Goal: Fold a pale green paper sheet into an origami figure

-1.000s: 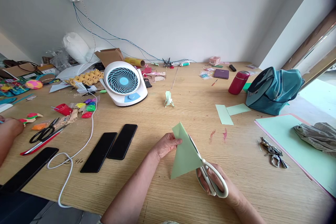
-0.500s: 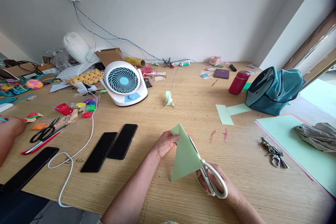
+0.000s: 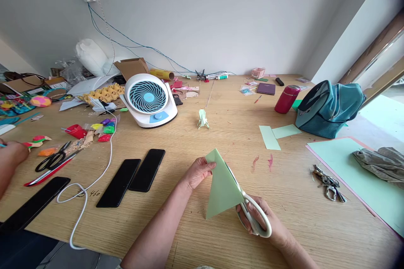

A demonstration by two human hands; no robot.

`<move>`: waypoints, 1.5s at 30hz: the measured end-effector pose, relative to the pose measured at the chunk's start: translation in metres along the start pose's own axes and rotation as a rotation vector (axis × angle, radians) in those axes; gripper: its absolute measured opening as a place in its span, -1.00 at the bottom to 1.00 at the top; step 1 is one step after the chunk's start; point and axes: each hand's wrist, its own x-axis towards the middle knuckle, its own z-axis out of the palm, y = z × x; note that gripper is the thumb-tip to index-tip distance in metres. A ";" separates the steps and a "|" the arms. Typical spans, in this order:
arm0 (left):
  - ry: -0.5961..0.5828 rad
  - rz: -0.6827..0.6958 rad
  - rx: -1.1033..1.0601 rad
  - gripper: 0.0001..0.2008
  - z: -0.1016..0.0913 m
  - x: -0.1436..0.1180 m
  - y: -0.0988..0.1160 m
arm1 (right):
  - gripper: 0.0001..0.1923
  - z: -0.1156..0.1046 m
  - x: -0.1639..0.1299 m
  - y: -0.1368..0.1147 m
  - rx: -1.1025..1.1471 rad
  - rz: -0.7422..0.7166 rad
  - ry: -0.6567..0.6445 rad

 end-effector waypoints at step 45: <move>0.015 -0.015 -0.001 -0.69 0.013 -0.001 0.000 | -0.45 0.001 0.001 0.001 -0.047 0.009 -0.003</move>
